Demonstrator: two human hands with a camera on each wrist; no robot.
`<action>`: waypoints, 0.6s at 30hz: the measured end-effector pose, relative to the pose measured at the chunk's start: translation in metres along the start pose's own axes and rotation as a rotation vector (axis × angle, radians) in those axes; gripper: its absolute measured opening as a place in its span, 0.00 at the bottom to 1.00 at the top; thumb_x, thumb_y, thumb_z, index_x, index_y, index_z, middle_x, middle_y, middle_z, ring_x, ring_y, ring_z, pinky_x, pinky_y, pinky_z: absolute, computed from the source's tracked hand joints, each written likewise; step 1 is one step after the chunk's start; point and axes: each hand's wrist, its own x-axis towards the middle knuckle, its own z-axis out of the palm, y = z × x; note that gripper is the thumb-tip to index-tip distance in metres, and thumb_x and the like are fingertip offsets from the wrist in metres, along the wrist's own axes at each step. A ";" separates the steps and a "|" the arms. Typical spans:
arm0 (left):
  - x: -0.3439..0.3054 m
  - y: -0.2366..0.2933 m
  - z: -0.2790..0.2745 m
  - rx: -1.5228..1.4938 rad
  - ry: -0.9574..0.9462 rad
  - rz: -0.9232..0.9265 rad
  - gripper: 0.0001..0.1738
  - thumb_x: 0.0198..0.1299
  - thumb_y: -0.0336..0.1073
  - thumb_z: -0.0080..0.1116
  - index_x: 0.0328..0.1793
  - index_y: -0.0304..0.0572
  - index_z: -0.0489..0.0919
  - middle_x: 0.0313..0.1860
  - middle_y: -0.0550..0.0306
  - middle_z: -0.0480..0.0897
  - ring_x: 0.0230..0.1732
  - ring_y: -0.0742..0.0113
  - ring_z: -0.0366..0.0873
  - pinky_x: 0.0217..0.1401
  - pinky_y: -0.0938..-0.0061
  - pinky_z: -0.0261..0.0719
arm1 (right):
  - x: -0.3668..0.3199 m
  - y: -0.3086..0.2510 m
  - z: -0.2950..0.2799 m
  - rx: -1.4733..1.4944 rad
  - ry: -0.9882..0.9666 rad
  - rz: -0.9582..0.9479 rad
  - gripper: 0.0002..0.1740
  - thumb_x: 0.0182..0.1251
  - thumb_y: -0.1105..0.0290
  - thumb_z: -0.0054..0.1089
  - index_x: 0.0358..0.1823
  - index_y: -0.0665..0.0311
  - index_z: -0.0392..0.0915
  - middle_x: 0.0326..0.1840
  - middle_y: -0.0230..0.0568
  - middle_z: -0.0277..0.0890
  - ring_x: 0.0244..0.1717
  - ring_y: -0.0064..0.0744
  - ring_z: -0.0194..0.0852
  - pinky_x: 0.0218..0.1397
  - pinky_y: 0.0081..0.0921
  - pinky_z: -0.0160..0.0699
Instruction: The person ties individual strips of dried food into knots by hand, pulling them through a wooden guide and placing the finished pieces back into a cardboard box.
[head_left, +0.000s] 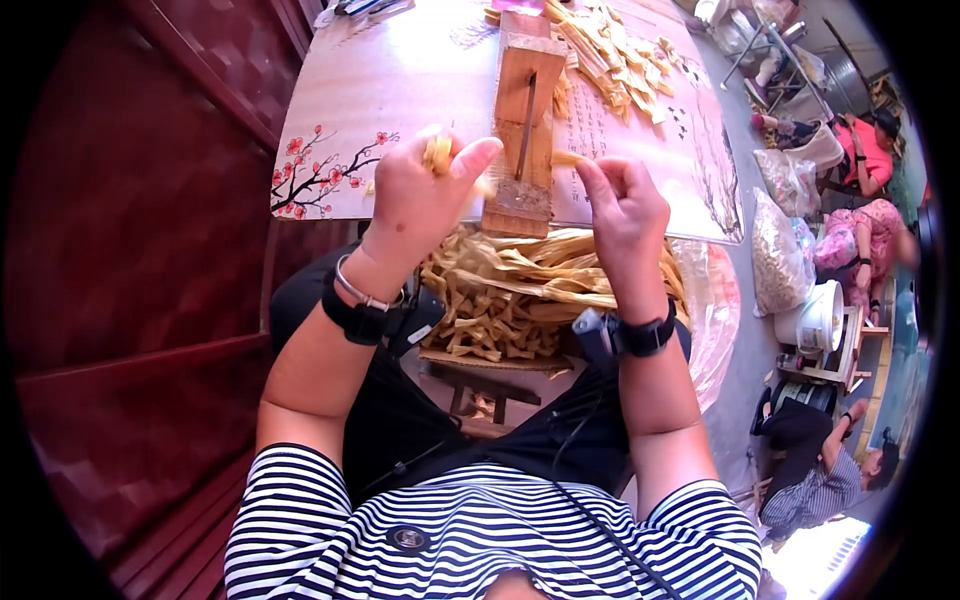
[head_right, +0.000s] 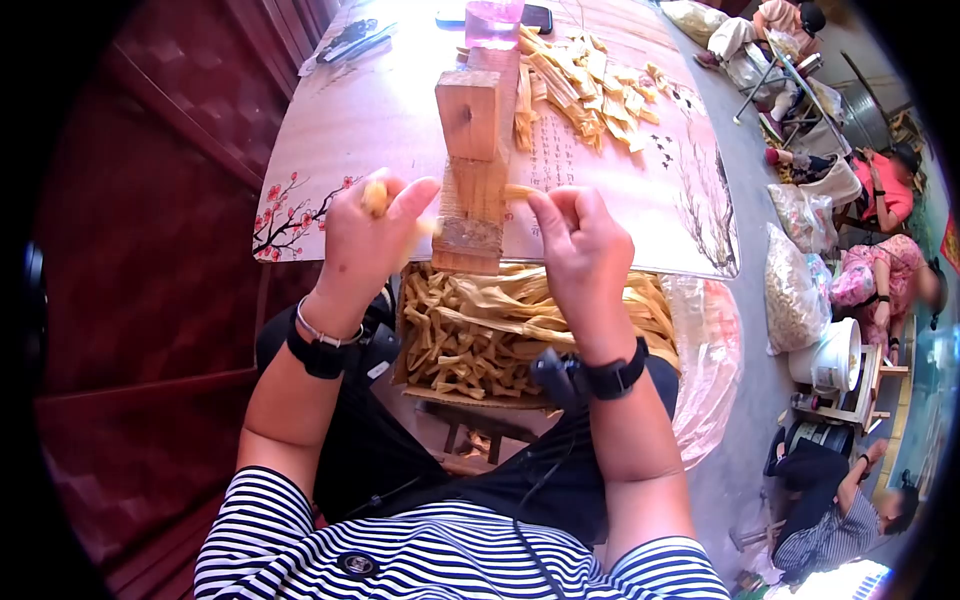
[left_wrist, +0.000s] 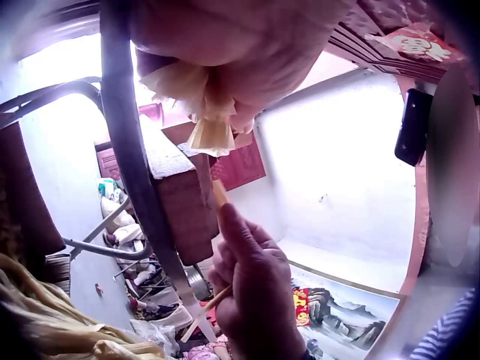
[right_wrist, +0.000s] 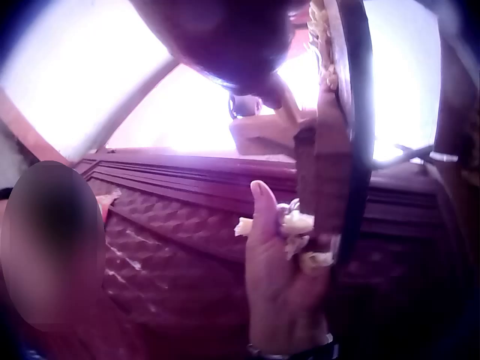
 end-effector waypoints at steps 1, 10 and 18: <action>-0.005 0.000 -0.004 0.018 -0.009 0.028 0.08 0.62 0.33 0.61 0.33 0.34 0.79 0.24 0.55 0.80 0.28 0.74 0.77 0.34 0.77 0.76 | -0.005 -0.007 -0.004 0.044 0.022 -0.042 0.09 0.62 0.67 0.68 0.35 0.64 0.79 0.20 0.34 0.77 0.19 0.18 0.71 0.21 0.20 0.68; -0.044 0.032 -0.007 -0.193 -0.362 0.083 0.06 0.59 0.29 0.59 0.31 0.34 0.80 0.24 0.49 0.81 0.24 0.63 0.78 0.29 0.71 0.75 | -0.019 -0.042 -0.013 0.226 -0.248 -0.779 0.10 0.54 0.70 0.71 0.33 0.61 0.77 0.20 0.36 0.72 0.17 0.32 0.71 0.19 0.28 0.67; -0.046 0.043 -0.018 -0.742 -1.177 -0.215 0.14 0.65 0.37 0.60 0.54 0.40 0.83 0.33 0.66 0.81 0.32 0.81 0.72 0.36 0.82 0.73 | -0.016 -0.040 -0.031 0.376 -0.447 -0.329 0.10 0.61 0.67 0.65 0.27 0.67 0.79 0.19 0.42 0.73 0.17 0.33 0.71 0.22 0.26 0.67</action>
